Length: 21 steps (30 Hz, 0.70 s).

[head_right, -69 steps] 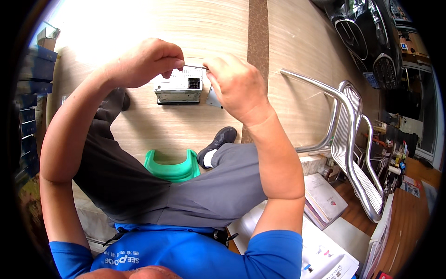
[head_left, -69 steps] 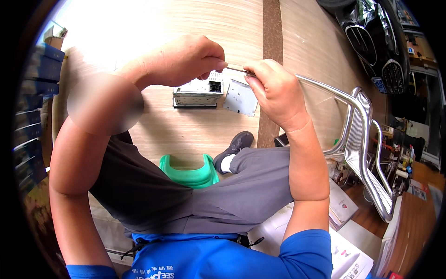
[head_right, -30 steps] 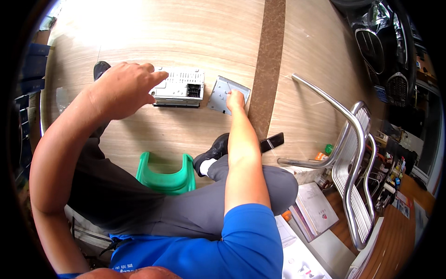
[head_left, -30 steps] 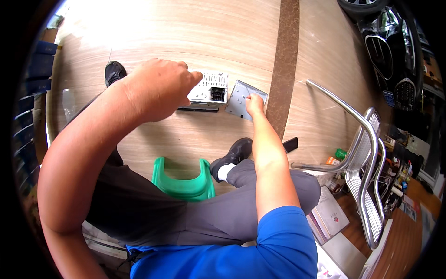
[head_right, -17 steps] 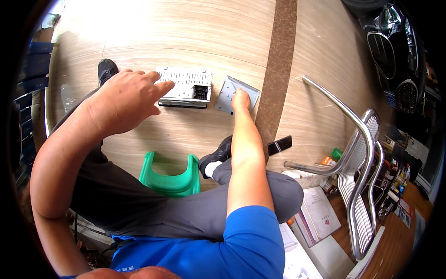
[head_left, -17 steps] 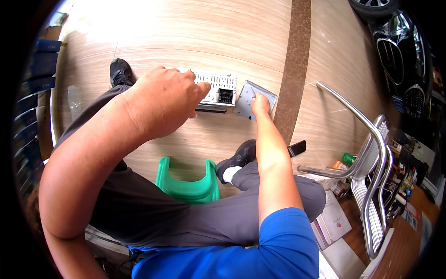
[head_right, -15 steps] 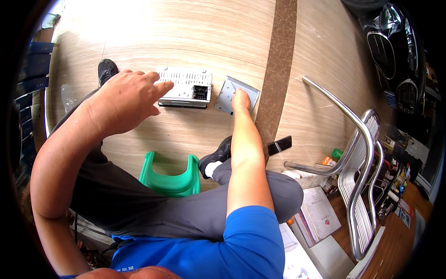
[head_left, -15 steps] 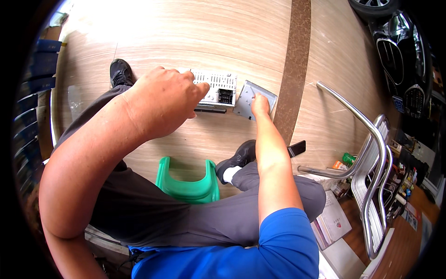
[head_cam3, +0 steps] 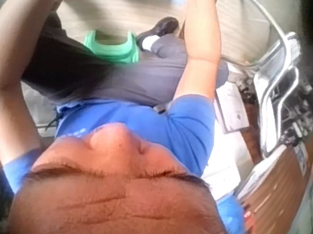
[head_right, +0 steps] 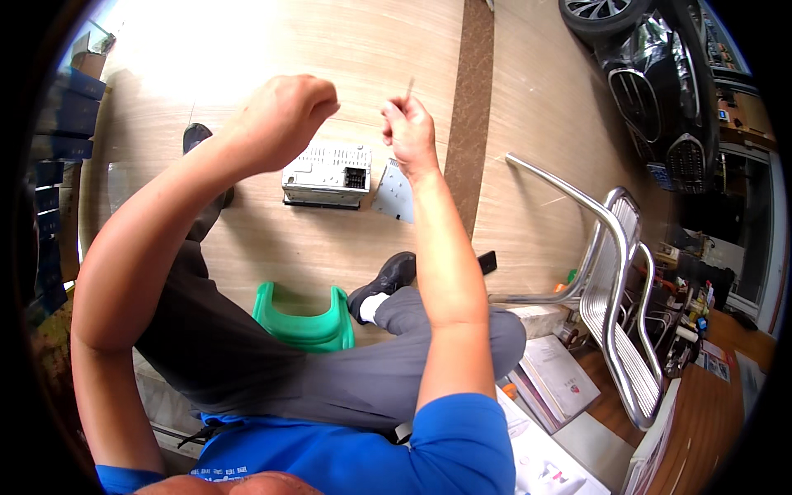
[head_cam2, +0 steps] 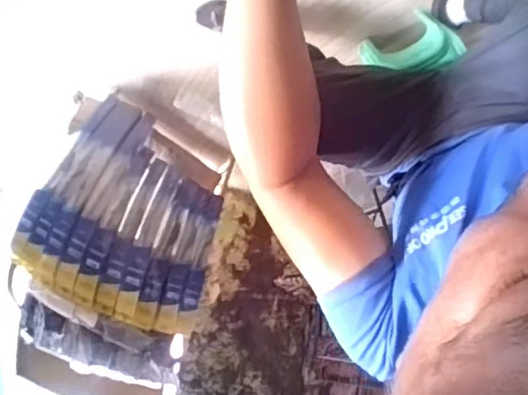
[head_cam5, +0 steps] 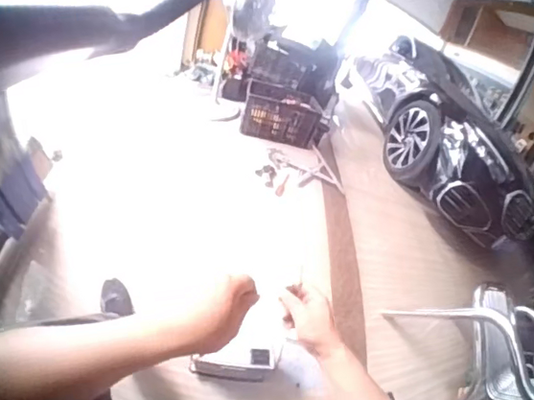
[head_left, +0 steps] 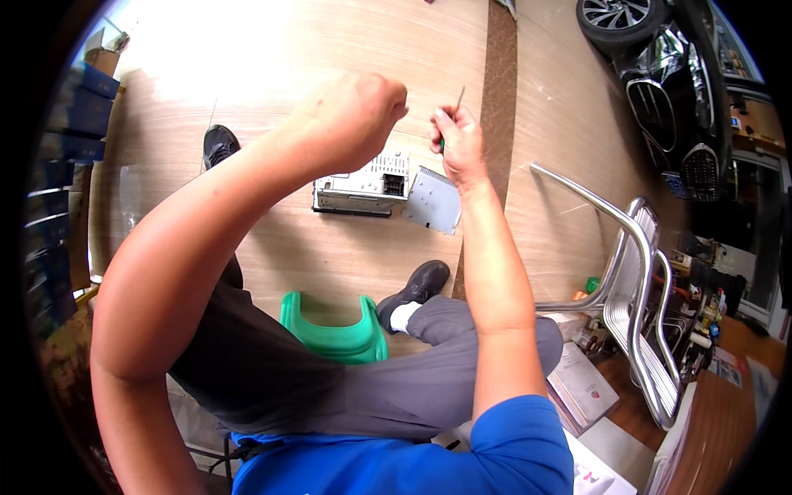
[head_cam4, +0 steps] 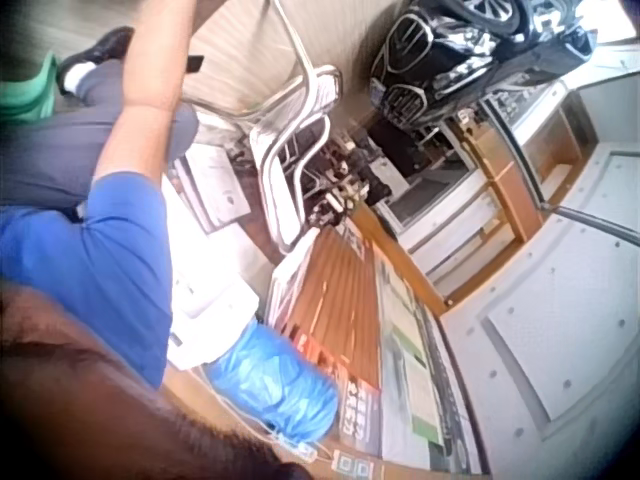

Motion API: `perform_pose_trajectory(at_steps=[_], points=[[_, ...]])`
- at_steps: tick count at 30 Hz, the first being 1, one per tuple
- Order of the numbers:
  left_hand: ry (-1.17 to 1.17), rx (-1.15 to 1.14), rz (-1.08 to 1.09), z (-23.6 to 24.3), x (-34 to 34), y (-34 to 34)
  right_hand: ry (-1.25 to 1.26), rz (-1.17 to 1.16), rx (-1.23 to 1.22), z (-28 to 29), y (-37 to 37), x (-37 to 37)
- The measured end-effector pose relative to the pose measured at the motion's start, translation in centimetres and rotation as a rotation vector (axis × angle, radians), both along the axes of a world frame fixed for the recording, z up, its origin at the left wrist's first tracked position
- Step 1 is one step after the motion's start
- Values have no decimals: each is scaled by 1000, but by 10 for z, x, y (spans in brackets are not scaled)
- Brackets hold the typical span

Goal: The person unscrews and removes a small metal panel from a car radio unit while sitting on the floor. They use a screwdriver to remove multiple screws and then lift the plate away.

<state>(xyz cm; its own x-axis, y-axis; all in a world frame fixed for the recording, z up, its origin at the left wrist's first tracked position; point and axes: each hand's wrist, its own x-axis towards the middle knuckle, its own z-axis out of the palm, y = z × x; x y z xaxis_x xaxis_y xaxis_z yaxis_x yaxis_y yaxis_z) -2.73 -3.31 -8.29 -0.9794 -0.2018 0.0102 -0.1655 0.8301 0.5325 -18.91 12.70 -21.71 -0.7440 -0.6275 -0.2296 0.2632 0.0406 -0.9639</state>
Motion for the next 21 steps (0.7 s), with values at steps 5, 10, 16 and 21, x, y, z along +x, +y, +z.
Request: perform_pose_trajectory(at_steps=[5,10,16,21], points=[[112,699,177,2,-9,6,166,306,-76,128,-10,43],[46,1128,50,27,-1,17,197,181,-94,157,10,65],[40,1252,72,14,1,13,146,131,-204,136,7,74],[25,1225,61,12,-2,1,251,165,-113,141,1,65]])
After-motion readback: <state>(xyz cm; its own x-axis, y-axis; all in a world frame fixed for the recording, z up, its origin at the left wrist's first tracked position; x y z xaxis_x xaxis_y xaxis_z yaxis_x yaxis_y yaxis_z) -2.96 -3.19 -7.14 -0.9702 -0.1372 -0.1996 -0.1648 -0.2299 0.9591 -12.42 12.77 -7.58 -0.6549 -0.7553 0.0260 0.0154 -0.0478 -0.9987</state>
